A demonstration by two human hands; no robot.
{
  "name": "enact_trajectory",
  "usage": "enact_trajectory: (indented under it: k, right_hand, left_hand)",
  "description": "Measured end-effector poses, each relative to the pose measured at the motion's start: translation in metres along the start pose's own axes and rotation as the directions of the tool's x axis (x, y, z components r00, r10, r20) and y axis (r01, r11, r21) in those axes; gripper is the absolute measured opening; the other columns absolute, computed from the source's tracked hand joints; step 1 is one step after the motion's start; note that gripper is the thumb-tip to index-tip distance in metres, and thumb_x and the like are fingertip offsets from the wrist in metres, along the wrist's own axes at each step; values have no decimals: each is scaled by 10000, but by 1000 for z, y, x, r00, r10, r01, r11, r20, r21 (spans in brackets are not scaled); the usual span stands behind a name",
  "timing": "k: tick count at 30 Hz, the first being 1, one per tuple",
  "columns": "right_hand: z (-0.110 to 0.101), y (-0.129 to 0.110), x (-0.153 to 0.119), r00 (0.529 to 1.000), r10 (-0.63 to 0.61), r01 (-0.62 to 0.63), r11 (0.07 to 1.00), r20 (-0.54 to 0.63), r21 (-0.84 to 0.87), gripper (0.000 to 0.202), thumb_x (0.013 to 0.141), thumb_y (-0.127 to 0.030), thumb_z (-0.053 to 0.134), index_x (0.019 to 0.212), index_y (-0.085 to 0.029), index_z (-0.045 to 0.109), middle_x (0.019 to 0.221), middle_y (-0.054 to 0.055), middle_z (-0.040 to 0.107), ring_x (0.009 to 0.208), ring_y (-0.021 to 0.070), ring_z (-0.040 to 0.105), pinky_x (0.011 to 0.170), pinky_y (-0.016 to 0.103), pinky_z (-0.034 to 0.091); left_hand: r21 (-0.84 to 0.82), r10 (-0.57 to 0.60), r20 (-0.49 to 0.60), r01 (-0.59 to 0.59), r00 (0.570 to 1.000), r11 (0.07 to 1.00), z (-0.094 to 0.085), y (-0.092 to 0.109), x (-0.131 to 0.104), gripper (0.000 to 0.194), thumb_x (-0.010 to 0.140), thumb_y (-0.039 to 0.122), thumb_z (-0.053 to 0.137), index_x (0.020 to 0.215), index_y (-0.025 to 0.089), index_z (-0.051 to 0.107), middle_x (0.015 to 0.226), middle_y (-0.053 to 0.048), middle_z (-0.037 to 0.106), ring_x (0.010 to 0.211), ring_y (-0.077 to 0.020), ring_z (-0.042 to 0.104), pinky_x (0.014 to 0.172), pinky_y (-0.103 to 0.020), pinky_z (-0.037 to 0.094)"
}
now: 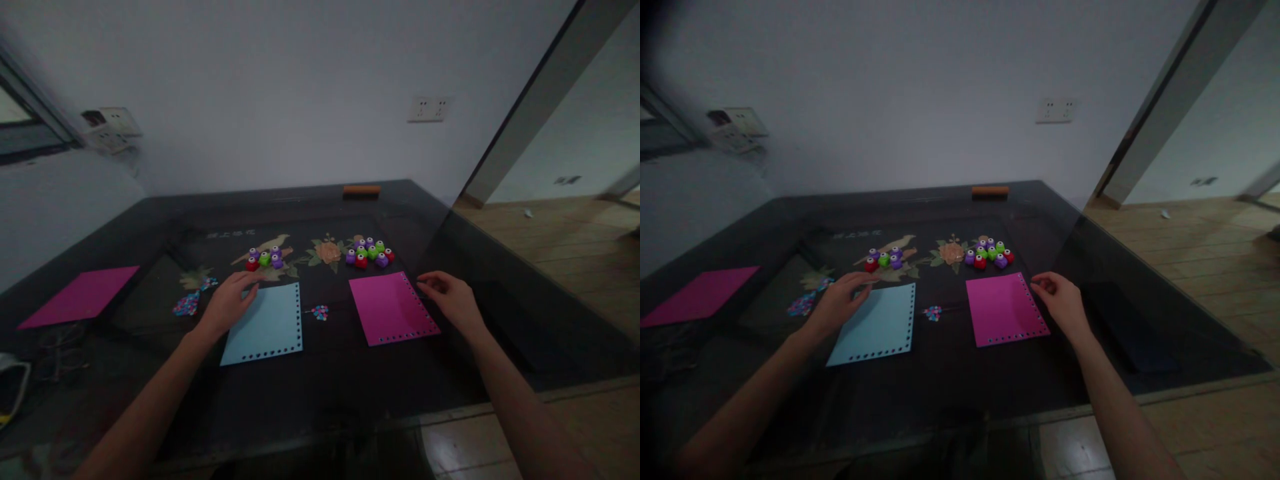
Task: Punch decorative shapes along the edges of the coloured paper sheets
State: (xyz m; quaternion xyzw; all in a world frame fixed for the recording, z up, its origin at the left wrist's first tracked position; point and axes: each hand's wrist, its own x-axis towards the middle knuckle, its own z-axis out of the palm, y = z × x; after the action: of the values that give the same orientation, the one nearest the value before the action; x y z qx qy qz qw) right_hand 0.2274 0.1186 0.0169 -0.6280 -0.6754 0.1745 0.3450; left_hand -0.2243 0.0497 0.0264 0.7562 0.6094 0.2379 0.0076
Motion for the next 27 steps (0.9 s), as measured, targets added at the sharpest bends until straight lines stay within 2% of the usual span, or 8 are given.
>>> enact_trajectory:
  k: [3,7,10,13,16,18,22,27]
  right_hand:
    - [0,-34,0,997,-79,80,996,-11,51,209,721,-328,611,855,-179,670,754,54,643,686,193,593,642,323,459]
    - [18,-99,-2,966,-250,239,961,69,138,163,748,-267,616,887,-195,663,841,57,675,759,194,623,672,318,479]
    - [51,-144,-3,885,-402,359,911,235,203,163,772,-193,605,927,-188,656,898,56,687,777,179,632,708,311,496]
    - [93,-171,-4,770,-507,498,857,387,131,220,795,-183,609,1011,-174,648,1004,73,677,869,193,630,780,326,493]
    - [130,-183,-5,664,-558,662,749,497,-44,309,812,-241,617,1106,-147,621,1115,109,628,1054,229,567,896,351,454]
    - [147,-185,-5,632,-568,700,710,527,-74,363,796,-286,643,1120,-123,618,1128,135,603,1084,259,537,910,377,443]
    - [162,-183,-6,597,-580,744,659,554,-112,468,771,-368,664,1145,-92,607,1124,173,575,1068,303,511,869,421,458]
    - [164,-182,-8,591,-588,767,622,552,-159,421,788,-371,649,1135,-136,612,1101,145,572,1036,279,513,834,387,469]
  left_hand:
    - [1,-47,-26,47,999,999,-1,-24,-5,269,873,246,414,1022,168,624,1036,-91,641,1022,-228,572,932,-402,445]
    - [-35,-15,14,16,1000,999,-5,-28,-8,274,871,264,421,1044,175,615,1067,-89,625,1048,-230,553,946,-411,428]
    - [-50,0,83,4,997,999,-9,-25,-11,275,862,288,451,1068,190,606,1094,-83,612,1072,-240,535,953,-430,413]
    - [-85,-7,147,20,989,996,-11,-26,-15,320,836,363,520,1097,192,589,1111,-86,590,1071,-251,530,940,-433,415]
    - [-75,-32,201,48,979,996,-10,-28,-17,455,764,451,615,1139,199,563,1108,-92,572,1050,-268,533,913,-427,427]
    - [-35,-45,220,54,975,998,-8,-29,-17,533,718,476,662,1163,204,548,1121,-96,558,1049,-276,528,909,-423,424]
    - [12,-63,237,62,969,998,-4,-31,-17,602,680,491,698,1187,211,536,1146,-100,530,1068,-284,509,916,-428,405]
    - [15,-66,252,64,965,998,-3,-33,-18,614,691,505,688,1209,214,530,1138,-95,518,1056,-283,500,900,-427,405]
